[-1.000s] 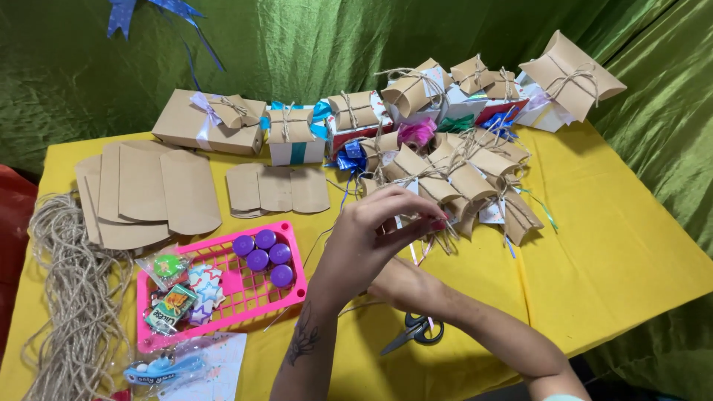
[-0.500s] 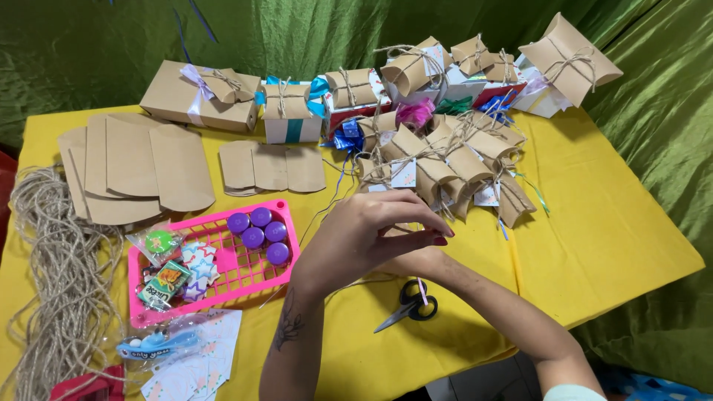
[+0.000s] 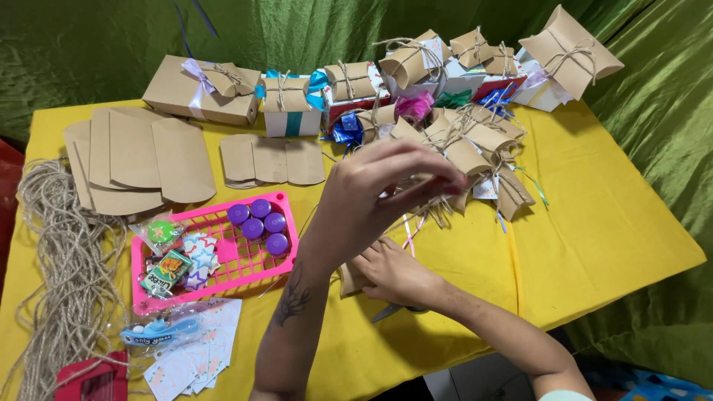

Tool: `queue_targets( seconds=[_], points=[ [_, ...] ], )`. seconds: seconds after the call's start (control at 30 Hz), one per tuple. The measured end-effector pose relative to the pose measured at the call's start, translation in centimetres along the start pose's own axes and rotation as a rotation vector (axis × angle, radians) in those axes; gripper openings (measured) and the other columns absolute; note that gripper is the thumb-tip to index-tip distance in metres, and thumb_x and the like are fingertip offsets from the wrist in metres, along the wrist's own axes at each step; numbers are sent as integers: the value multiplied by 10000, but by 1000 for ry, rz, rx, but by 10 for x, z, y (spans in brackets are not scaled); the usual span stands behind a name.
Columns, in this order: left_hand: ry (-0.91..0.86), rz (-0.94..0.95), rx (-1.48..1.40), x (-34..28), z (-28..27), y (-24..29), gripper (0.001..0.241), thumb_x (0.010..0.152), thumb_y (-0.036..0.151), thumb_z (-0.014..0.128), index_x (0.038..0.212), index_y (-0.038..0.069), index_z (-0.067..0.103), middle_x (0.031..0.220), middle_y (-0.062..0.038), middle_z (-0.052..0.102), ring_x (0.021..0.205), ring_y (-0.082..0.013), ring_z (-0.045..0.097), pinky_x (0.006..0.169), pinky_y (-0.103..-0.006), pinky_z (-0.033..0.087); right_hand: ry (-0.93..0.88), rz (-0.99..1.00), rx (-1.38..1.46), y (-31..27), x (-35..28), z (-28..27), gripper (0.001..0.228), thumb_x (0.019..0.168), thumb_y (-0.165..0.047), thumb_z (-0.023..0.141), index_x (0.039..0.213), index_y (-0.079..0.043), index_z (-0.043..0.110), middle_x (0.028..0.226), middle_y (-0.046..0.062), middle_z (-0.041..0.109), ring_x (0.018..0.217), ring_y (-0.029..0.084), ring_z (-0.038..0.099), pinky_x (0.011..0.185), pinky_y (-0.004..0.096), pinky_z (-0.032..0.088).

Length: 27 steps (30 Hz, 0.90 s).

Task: The person assembles small cylindrical paper gift boxes by folding the ends, inserting small items, and tying them with twine. They attach small paper tags to the twine and place the finished boxes on the table.

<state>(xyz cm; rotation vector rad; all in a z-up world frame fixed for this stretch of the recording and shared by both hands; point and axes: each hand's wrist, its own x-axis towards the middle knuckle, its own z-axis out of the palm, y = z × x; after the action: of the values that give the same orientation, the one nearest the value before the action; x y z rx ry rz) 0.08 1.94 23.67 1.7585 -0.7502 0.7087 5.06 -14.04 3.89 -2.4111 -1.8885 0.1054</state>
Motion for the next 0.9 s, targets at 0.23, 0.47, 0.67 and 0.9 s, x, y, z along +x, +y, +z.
queue_targets(
  seconds=[0.23,0.47,0.67,0.9],
  points=[
    [118,149,-49,53,11,11,105,1112,41,570,1203,72,612,1159,-77,655,1042,-184,722,886,-295,639,8,76,-378,0,-6,8,521,804,-424,728,1231,-182,554,1217,22,563,1191,212,539,1163,679,273],
    [226,82,13,70,17,13,84,1066,69,654,1055,150,671,1057,21,694,702,-80,503,570,-221,420,56,67,-354,20,1,5,668,781,-470,726,1319,-114,553,1206,69,574,1161,264,569,1212,660,205],
    [102,5,52,68,8,13,40,1051,135,626,1040,145,663,1000,9,653,623,-53,452,550,-191,450,83,131,-549,1,-12,-12,860,894,-680,569,1511,-114,372,1536,123,443,1425,313,431,1072,578,430],
    [44,-59,6,49,3,0,50,1020,113,653,1051,78,671,977,-49,667,817,-98,625,677,-224,570,693,252,280,-42,-32,-117,423,1000,-190,630,1372,-69,470,1282,50,648,463,53,512,404,207,404]
  ],
)
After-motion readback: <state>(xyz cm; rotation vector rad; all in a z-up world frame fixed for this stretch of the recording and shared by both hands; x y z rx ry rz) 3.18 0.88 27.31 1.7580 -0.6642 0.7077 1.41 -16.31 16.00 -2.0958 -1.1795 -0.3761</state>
